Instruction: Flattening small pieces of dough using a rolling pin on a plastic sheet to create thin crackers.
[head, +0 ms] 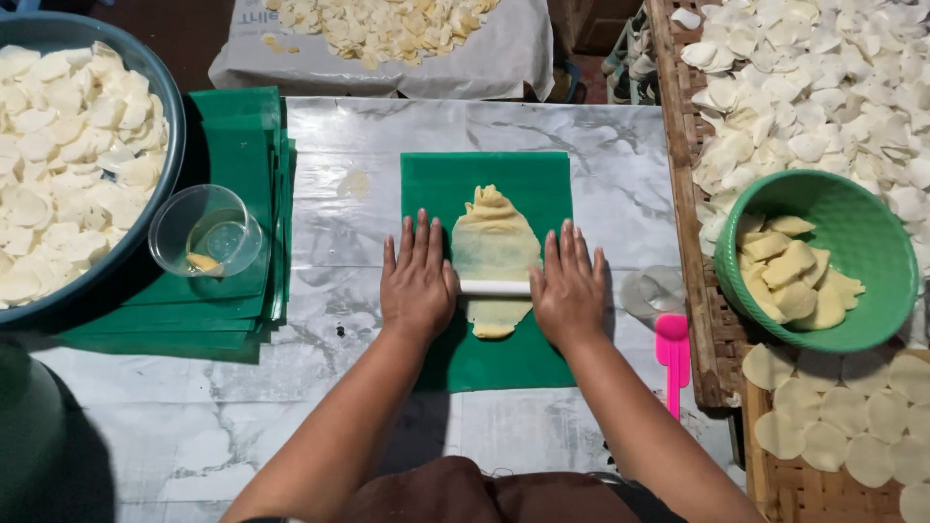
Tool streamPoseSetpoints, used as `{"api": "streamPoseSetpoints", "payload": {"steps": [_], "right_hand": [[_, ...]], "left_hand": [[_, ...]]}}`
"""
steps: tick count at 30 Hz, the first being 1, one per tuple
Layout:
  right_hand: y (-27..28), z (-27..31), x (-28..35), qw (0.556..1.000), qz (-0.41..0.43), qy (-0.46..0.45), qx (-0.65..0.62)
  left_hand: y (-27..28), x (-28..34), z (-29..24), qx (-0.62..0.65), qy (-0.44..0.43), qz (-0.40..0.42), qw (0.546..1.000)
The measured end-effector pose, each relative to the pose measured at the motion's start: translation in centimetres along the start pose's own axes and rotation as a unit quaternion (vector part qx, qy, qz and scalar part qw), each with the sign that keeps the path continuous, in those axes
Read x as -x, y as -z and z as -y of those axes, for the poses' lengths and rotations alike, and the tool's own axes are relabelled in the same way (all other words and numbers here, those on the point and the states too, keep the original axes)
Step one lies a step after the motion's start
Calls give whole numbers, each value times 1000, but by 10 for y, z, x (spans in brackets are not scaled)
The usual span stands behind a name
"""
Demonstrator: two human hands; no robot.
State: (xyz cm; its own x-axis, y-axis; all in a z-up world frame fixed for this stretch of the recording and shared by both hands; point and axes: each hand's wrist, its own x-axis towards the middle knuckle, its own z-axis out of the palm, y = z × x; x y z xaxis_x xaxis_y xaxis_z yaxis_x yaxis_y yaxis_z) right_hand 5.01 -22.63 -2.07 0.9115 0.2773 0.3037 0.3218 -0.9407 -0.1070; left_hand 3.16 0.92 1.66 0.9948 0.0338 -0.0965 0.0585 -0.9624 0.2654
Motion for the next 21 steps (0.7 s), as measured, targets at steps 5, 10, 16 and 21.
{"api": "streamPoseSetpoints", "payload": {"steps": [5, 10, 16, 21], "right_hand": [[4, 2, 13, 1000, 4, 2, 1], [-1, -2, -50, 989, 133, -70, -6], [4, 2, -9, 998, 54, -22, 13], [10, 5, 39, 999, -32, 28, 8]], "left_hand": [[-10, 5, 3, -9, -10, -5, 1000], [-3, -45, 7, 5, 7, -12, 1000], [-15, -6, 5, -11, -8, -39, 999], [-22, 41, 6, -17, -20, -16, 1000]]}}
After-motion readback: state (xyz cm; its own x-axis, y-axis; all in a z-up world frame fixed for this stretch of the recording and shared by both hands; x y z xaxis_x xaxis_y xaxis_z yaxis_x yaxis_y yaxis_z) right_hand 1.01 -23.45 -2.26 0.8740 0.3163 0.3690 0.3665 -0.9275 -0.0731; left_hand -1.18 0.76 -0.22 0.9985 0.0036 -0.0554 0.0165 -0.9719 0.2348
